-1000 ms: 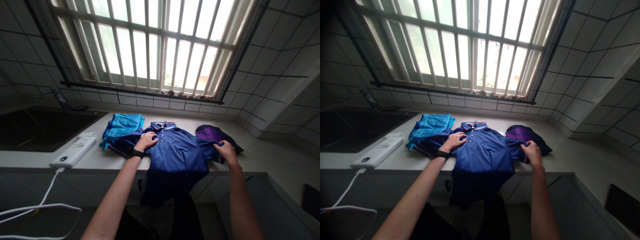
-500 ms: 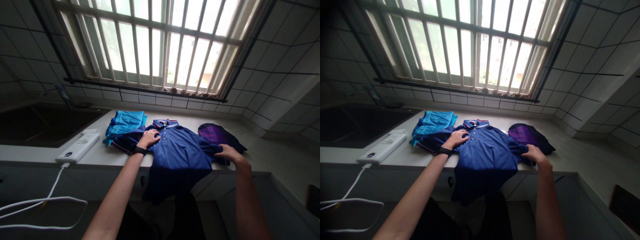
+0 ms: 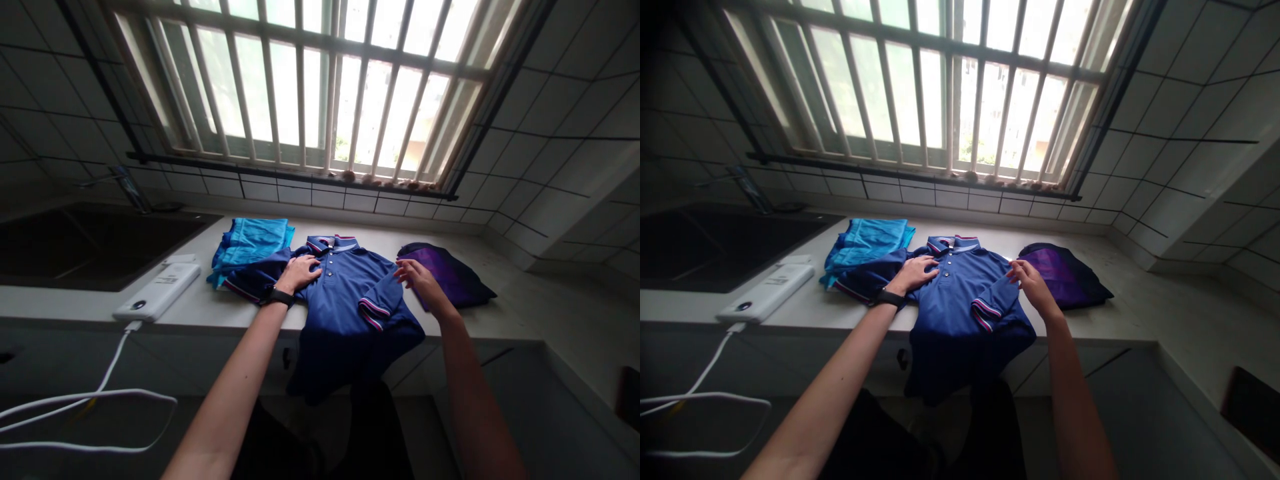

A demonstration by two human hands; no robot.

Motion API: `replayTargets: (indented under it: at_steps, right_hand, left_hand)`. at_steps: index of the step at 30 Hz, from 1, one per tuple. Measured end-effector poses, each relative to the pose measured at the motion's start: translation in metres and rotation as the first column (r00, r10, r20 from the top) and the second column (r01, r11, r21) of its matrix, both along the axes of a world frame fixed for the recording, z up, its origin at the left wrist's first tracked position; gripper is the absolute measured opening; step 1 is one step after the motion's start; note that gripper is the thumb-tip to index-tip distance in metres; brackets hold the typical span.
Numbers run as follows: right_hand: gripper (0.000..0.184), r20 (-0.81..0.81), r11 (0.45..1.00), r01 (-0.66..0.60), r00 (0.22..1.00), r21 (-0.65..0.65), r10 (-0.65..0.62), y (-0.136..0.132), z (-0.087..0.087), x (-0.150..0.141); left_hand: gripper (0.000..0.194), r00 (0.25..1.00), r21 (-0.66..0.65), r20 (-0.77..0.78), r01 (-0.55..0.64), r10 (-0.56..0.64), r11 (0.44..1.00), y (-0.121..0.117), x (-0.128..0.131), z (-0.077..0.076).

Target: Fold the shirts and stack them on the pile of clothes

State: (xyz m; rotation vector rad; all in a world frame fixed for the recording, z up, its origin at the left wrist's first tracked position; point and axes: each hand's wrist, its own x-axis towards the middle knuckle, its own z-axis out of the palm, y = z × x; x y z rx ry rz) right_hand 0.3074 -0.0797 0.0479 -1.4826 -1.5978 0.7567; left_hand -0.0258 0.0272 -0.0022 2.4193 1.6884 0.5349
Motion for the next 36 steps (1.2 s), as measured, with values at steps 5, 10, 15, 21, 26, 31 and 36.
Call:
replayTargets:
  at_steps: [5, 10, 15, 21, 26, 31, 36]
  right_hand:
    - [0.048, 0.515, 1.0, -0.02, 0.857, 0.022, 0.006, 0.019, -0.021, -0.026]
    - [0.058, 0.748, 0.979, -0.094, 0.633, -0.183, 0.201, 0.047, -0.036, -0.065]
    - [0.06, 0.807, 0.971, 0.003, 0.557, -0.238, 0.196, 0.082, -0.045, -0.061]
    - [0.059, 0.819, 0.973, 0.004, 0.541, -0.232, 0.193, 0.119, -0.049, -0.03]
    - [0.059, 0.808, 0.98, -0.034, 0.56, -0.196, 0.181, 0.131, -0.053, -0.021]
    - [0.059, 0.802, 0.983, -0.023, 0.574, -0.184, 0.164, 0.13, -0.054, -0.023]
    - [0.059, 0.795, 0.984, -0.023, 0.585, -0.179, 0.158, 0.128, -0.053, -0.023]
  left_hand:
    - [0.04, 1.0, -0.01, -0.009, 0.011, -0.011, 1.0, 0.001, 0.0, 0.0]
    - [0.043, 0.996, -0.085, -0.086, 0.012, -0.02, 0.996, -0.002, 0.002, 0.001]
    - [0.045, 0.985, -0.165, -0.17, -0.003, -0.025, 0.986, 0.008, 0.015, 0.012]
    - [0.041, 0.998, -0.055, -0.048, 0.037, -0.04, 0.998, -0.031, 0.006, 0.047]
    - [0.025, 0.987, -0.204, -0.018, -0.162, 0.161, 0.965, -0.13, -0.009, 0.03]
    - [0.016, 0.96, -0.033, 0.011, -0.278, 0.279, 0.96, -0.166, 0.0, -0.002]
    - [0.023, 0.945, -0.068, -0.016, -0.327, 0.327, 0.942, -0.165, 0.007, 0.001]
